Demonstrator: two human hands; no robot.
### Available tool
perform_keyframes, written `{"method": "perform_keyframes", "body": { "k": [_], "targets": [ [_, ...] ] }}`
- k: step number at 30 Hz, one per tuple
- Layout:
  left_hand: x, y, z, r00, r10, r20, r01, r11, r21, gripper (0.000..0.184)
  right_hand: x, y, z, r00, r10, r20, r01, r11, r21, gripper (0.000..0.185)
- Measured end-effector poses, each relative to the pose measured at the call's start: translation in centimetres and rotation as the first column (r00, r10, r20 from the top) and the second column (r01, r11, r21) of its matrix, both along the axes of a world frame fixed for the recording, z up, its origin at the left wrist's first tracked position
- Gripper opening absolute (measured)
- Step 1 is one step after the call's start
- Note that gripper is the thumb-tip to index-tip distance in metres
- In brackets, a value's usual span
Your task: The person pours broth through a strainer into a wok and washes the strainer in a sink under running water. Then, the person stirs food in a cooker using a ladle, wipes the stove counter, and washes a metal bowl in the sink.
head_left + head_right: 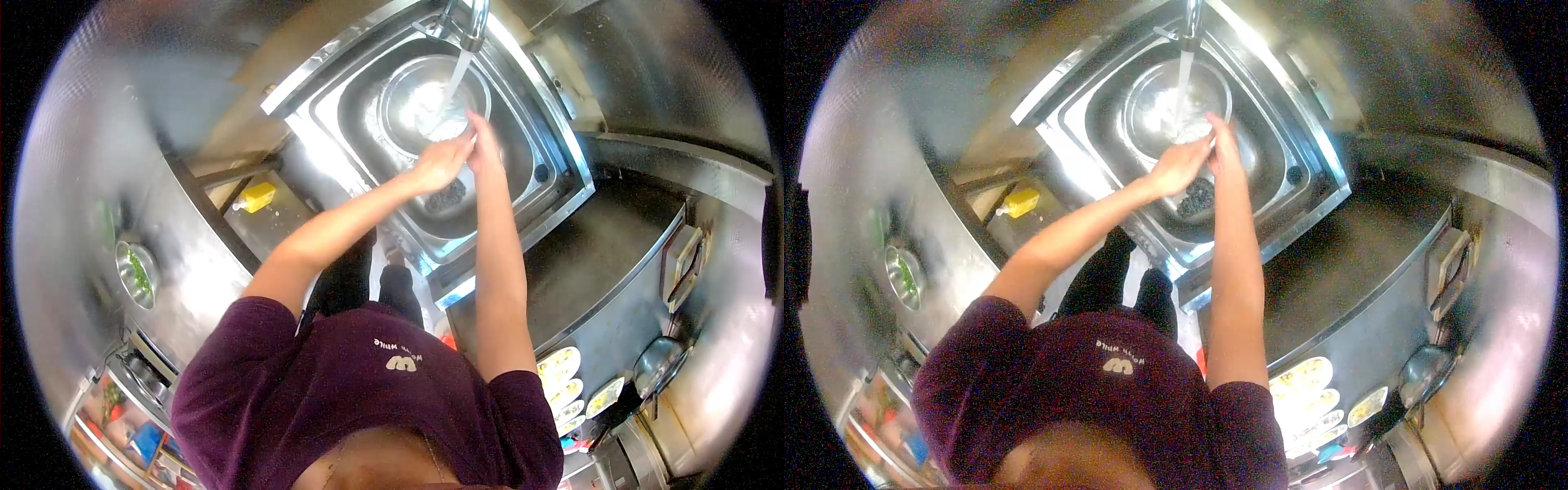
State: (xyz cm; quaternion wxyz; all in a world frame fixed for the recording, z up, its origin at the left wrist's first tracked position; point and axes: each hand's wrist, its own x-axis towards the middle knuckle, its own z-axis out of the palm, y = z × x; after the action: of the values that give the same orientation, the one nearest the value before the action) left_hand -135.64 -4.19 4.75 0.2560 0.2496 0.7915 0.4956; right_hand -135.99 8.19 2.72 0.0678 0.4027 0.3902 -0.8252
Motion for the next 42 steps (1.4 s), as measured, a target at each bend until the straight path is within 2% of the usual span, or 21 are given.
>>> {"method": "perform_keyframes", "body": {
  "k": [2,4,6,8,11,14,17,18,19,21,23,25,28,30,31,32,33,36,38,40,42],
  "targets": [
    [0.5,-3.2,0.1,0.955,-0.261,-0.14,0.225,0.946,-0.232,0.042,1.1,0.7,-0.8,0.999,-0.027,0.026,0.028,0.999,-0.041,0.046],
    [-2.4,-6.5,-2.4,0.772,-0.61,-0.18,0.438,0.715,-0.544,0.042,2.7,2.3,-1.6,0.999,-0.024,0.031,0.026,0.998,-0.065,0.05],
    [-5.3,-8.5,-3.0,0.581,-0.699,-0.417,0.217,0.627,-0.748,0.043,4.1,3.0,-1.0,0.998,0.029,0.054,-0.028,0.999,-0.035,0.052],
    [-8.7,-8.2,-4.9,0.36,-0.543,-0.759,-0.008,0.811,-0.585,0.042,4.6,3.0,-0.4,0.991,0.091,0.098,-0.089,0.996,-0.023,0.052],
    [-11.2,-3.8,-2.5,0.232,-0.366,-0.901,-0.239,0.877,-0.418,0.036,5.1,3.1,-1.0,0.983,0.151,0.104,-0.139,0.984,-0.115,0.053],
    [-12.9,1.2,-2.3,0.697,-0.415,-0.586,0.208,0.898,-0.388,0.038,5.2,2.3,0.5,0.959,0.271,0.084,-0.264,0.961,-0.084,0.049],
    [-11.7,4.0,1.7,0.266,-0.75,-0.605,0.548,0.634,-0.545,0.032,5.1,2.0,0.9,0.946,0.308,0.098,-0.305,0.951,-0.045,0.043],
    [-12.2,4.0,-0.2,0.432,-0.681,-0.591,0.575,0.713,-0.401,0.033,5.1,2.0,0.8,0.948,0.306,0.089,-0.304,0.952,-0.037,0.041],
    [-12.9,3.6,-3.1,0.585,-0.602,-0.544,0.572,0.781,-0.25,0.035,5.3,2.3,0.3,0.947,0.309,0.093,-0.305,0.951,-0.054,0.04],
    [-13.6,1.6,-2.0,0.611,-0.546,-0.573,0.393,0.838,-0.379,0.048,5.6,3.4,-0.8,0.945,0.312,0.099,-0.305,0.949,-0.085,0.039],
    [-14.4,-1.9,-1.7,0.836,-0.437,-0.333,0.191,0.8,-0.569,0.053,5.9,4.1,-1.1,0.952,0.273,0.138,-0.268,0.962,-0.056,0.034],
    [-14.4,-5.8,-4.7,0.944,-0.327,0.048,0.3,0.79,-0.535,0.057,6.0,4.5,-1.3,0.962,0.251,0.112,-0.249,0.968,-0.025,0.032],
    [-10.0,-10.1,-3.0,0.806,-0.08,0.587,0.287,0.92,-0.268,0.067,5.8,4.4,-1.8,0.973,0.231,0.023,-0.232,0.972,0.042,0.031],
    [-8.1,-11.0,-4.0,0.83,0.11,0.546,0.066,0.954,-0.292,0.058,5.1,3.3,-1.5,0.98,0.197,0.027,-0.199,0.973,0.113,0.028],
    [-7.6,-11.3,-5.2,0.806,0.179,0.564,-0.023,0.962,-0.273,0.058,4.5,2.7,-1.3,0.954,0.255,0.156,-0.299,0.809,0.506,0.026],
    [-7.0,-11.1,-5.1,0.774,0.246,0.583,-0.114,0.961,-0.253,0.057,3.6,2.0,-1.1,0.922,0.252,0.295,-0.384,0.481,0.788,0.024],
    [-6.8,-10.9,-5.0,0.797,0.232,0.557,-0.101,0.961,-0.256,0.056,2.7,1.2,-1.1,0.89,0.186,0.416,-0.432,0.055,0.9,0.022],
    [-6.9,-10.7,-5.0,0.855,0.217,0.472,-0.085,0.955,-0.286,0.055,-0.7,-1.6,-1.6,0.954,0.295,0.056,-0.124,0.217,0.968,0.021],
    [-6.8,-10.1,-6.5,0.879,0.233,0.416,-0.095,0.94,-0.328,0.053,-3.7,-4.1,-0.9,0.924,0.373,0.083,-0.308,0.599,0.739,0.019],
    [-6.7,-9.7,-7.7,0.915,0.169,0.367,-0.064,0.957,-0.283,0.054,-6.3,-6.8,0.5,0.954,0.296,0.046,-0.28,0.828,0.486,0.018],
    [-7.3,-9.2,-6.8,0.925,0.119,0.361,0.002,0.948,-0.319,0.056,-7.9,-7.0,0.7,0.892,0.452,0.02,-0.311,0.581,0.752,0.018]
  ]
}}
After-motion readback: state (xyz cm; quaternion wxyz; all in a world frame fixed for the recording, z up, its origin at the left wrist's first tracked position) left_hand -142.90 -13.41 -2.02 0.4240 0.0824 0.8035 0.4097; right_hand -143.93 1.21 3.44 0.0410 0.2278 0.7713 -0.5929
